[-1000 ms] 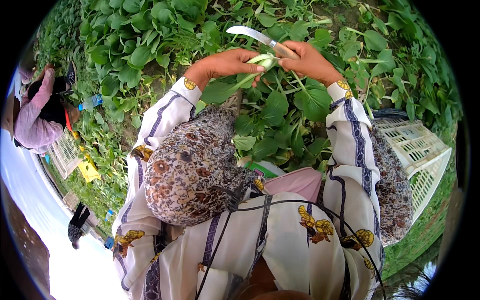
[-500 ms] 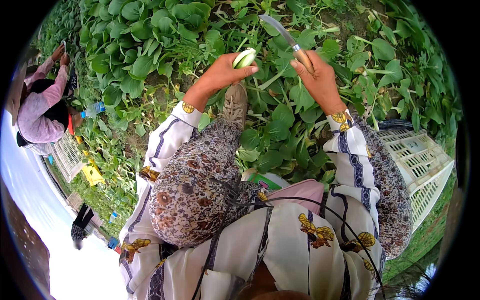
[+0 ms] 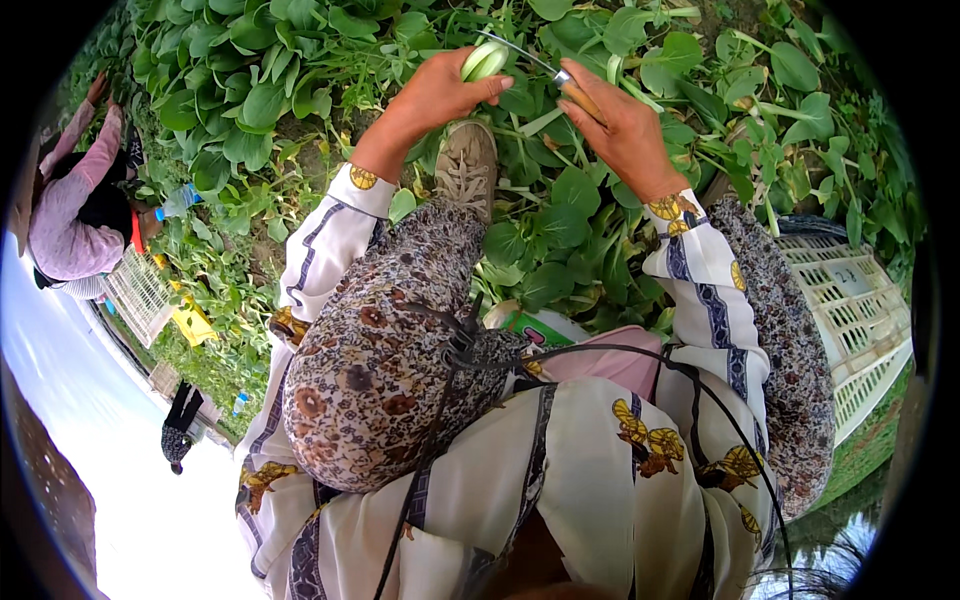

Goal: The person harvests leafy green vegetables in a field using a small knife to cut the stems near the base. They gather the cut vegetables into bunches and place them into a white plastic basket beside them.

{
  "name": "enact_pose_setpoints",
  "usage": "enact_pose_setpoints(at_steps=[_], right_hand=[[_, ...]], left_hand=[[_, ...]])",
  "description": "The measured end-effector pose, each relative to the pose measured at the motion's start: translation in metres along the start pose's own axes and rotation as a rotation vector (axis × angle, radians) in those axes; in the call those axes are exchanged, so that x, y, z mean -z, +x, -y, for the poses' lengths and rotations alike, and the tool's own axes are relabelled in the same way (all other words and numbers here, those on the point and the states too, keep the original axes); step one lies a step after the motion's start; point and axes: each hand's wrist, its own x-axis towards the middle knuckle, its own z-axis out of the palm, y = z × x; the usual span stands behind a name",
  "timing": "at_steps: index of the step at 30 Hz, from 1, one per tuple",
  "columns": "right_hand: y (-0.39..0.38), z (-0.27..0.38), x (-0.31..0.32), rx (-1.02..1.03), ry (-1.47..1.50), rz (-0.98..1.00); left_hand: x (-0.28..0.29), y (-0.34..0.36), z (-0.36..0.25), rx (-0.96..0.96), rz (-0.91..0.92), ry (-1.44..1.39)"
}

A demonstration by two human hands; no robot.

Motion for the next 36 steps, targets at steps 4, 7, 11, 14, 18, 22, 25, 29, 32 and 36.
enact_pose_setpoints(at_steps=[4, 7, 11, 14, 18, 22, 25, 29, 32, 36], right_hand=[[-0.01, -0.009, -0.008, -0.154, -0.147, 0.261], [-0.013, -0.013, -0.007, -0.38, 0.152, 0.119], [0.0, -0.012, -0.01, -0.462, 0.349, 0.026], [0.017, -0.007, -0.018, -0.592, 0.501, 0.078], [0.053, -0.001, -0.039, -0.582, 0.612, 0.073], [0.095, -0.004, -0.071, -0.534, 0.526, 0.04], [0.119, -0.01, -0.099, -0.524, 0.516, 0.018], [0.137, -0.02, -0.127, -0.581, 0.534, 0.009], [0.147, -0.026, -0.143, -0.582, 0.543, -0.024], [0.149, -0.034, -0.156, -0.588, 0.562, -0.001]], left_hand=[[-0.01, -0.008, -0.009, -0.213, 0.221, 0.128], [0.019, -0.023, -0.03, -0.112, 0.036, -0.143], [0.072, -0.051, -0.06, 0.018, -0.236, -0.368], [0.08, -0.041, -0.071, -0.121, -0.314, -0.148], [0.064, 0.02, -0.071, -0.245, -0.366, 0.829], [0.083, 0.082, -0.043, -0.177, -0.362, 1.223], [0.113, 0.096, -0.009, -0.002, -0.457, 1.42], [0.129, 0.096, 0.019, -0.123, -0.489, 1.335], [0.133, 0.095, 0.021, -0.206, -0.559, 1.309], [0.136, 0.09, 0.017, -0.087, -0.52, 1.267]])
